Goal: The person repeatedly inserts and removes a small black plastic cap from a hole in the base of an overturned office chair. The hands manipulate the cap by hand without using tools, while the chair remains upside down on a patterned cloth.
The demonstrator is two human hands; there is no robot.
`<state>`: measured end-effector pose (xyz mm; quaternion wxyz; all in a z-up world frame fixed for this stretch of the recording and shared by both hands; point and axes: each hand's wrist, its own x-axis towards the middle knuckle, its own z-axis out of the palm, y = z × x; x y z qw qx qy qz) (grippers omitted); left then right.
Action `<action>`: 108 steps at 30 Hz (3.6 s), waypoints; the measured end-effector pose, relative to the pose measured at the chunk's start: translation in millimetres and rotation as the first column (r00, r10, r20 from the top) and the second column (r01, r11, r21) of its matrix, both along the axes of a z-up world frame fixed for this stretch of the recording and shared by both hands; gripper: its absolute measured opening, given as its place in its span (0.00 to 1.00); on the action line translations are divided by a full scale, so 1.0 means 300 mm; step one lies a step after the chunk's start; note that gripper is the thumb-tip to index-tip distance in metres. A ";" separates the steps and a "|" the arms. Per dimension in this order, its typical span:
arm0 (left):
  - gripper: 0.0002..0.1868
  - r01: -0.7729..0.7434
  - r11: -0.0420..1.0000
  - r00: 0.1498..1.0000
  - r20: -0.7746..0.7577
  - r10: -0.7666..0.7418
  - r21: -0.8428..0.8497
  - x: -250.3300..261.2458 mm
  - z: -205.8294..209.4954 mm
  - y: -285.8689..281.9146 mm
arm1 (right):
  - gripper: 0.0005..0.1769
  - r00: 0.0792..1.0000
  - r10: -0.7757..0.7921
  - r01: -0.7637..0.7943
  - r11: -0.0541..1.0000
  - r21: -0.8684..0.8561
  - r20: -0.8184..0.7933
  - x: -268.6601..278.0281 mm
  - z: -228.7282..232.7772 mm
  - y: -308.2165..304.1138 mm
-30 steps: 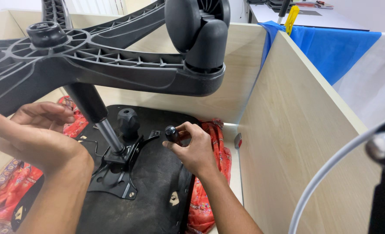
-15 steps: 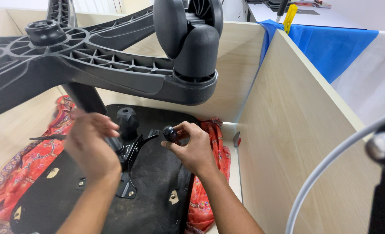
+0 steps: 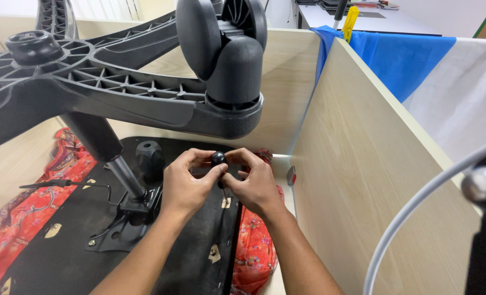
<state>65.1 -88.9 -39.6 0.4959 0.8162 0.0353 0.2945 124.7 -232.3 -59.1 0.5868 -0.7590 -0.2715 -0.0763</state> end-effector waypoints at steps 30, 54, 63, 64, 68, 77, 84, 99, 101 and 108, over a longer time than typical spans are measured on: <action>0.15 0.107 0.994 0.994 0.023 -0.106 -0.036 -0.052 0.020 0.048 | 0.13 0.990 -0.138 0.139 0.989 -0.053 0.036 -0.070 0.014 0.090; 0.14 0.102 0.992 0.994 0.042 -0.100 -0.070 -0.031 -0.002 0.028 | 0.16 0.995 -0.098 0.099 0.993 -0.071 0.010 -0.028 -0.027 0.102; 0.14 0.090 0.995 0.992 0.090 -0.086 -0.041 -0.009 -0.042 0.056 | 0.23 0.981 0.190 -0.183 0.977 0.112 -0.051 -0.003 -0.049 0.105; 0.14 0.082 0.996 0.993 0.087 -0.079 -0.038 -0.006 -0.050 0.062 | 0.23 0.986 0.164 -0.161 0.982 0.099 -0.030 -0.001 -0.057 0.109; 0.12 0.097 0.993 0.993 0.069 -0.092 -0.073 0.002 -0.076 0.076 | 0.23 0.991 0.100 -0.106 0.992 0.069 0.087 -0.001 -0.090 0.118; 0.11 0.027 0.996 0.989 0.142 -0.038 0.083 -0.037 -0.035 0.076 | 0.12 0.989 -0.132 0.133 0.991 -0.005 0.067 -0.040 -0.062 0.159; 0.14 0.065 0.995 0.998 0.003 -0.065 0.070 -0.115 0.003 0.081 | 0.15 1.000 -0.003 0.003 1.000 -0.004 0.010 -0.136 -0.029 0.136; 0.17 0.179 0.980 0.984 0.011 -0.178 -0.090 -0.121 -0.029 0.138 | 0.17 0.976 -0.159 0.149 0.986 -0.078 -0.146 -0.179 0.021 0.172; 0.17 0.110 0.994 0.994 0.026 -0.109 -0.027 -0.132 -0.023 0.152 | 0.17 0.988 -0.152 0.146 0.977 -0.157 -0.028 -0.183 0.035 0.185; 0.26 0.110 0.993 0.986 0.130 -0.103 -0.049 -0.175 -0.023 0.249 | 0.23 0.989 0.132 -0.132 0.991 -0.002 -0.060 -0.204 0.086 0.198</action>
